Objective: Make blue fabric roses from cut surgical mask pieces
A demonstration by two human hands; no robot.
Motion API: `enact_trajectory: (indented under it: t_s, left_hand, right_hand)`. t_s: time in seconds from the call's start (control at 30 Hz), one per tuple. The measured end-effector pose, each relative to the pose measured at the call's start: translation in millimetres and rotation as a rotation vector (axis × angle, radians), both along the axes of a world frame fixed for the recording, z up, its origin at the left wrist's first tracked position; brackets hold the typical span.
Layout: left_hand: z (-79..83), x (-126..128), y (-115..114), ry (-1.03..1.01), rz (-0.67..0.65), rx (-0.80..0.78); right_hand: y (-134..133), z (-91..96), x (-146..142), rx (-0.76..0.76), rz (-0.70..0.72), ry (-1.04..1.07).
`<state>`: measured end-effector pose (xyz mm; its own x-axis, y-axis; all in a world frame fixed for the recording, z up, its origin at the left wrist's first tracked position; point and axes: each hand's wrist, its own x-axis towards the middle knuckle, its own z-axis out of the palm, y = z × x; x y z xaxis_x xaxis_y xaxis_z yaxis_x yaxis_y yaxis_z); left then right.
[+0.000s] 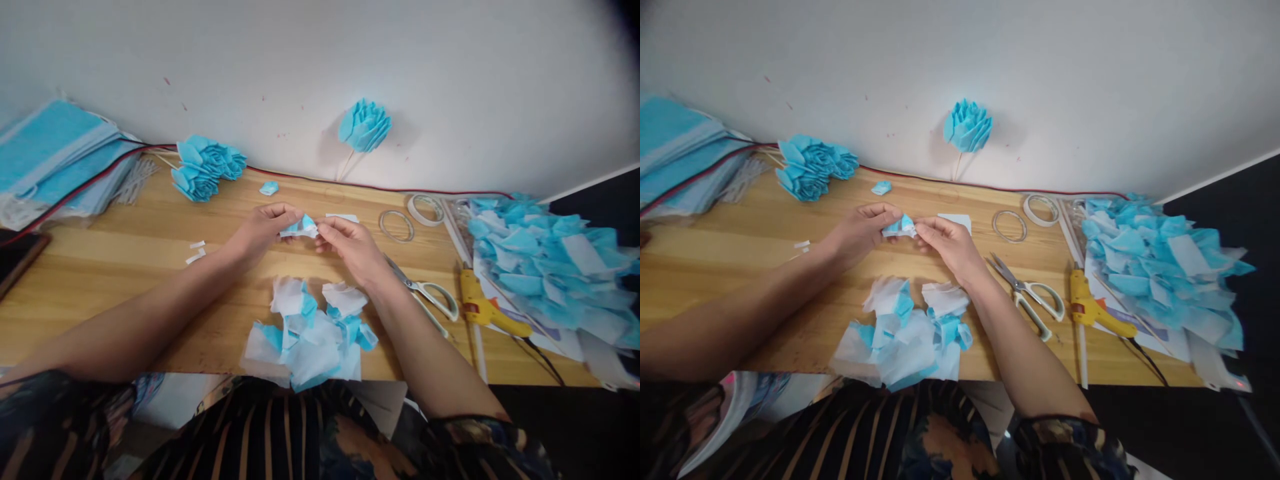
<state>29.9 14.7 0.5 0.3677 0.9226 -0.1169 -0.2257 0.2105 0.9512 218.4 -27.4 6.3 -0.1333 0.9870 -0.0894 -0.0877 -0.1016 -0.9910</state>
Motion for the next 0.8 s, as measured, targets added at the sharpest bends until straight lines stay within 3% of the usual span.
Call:
enact_trajectory:
  t_s: [0.47,0.57,0.63,0.73,0.8]
  left_hand:
    - [4.0,0.7,-2.0,0.078,0.008,0.025]
    - [2.7,1.5,-1.2,0.063,0.043,0.012]
    - [2.1,1.9,-1.6,0.057,0.037,-0.002]
    - [1.9,2.5,-3.7,0.046,0.013,-0.010]
    - [2.3,3.2,-5.9,0.032,0.003,-0.008]
  right_hand:
    - [-0.7,1.6,2.8,0.193,-0.060,-0.280]
    - [-2.9,3.7,3.9,0.368,-0.141,-0.336]
    - [-5.0,5.4,2.4,0.558,-0.184,-0.499]
    - [-7.2,5.8,-2.1,0.845,-0.158,-0.785]
    - [-7.2,4.2,-4.4,0.943,-0.127,-0.897]
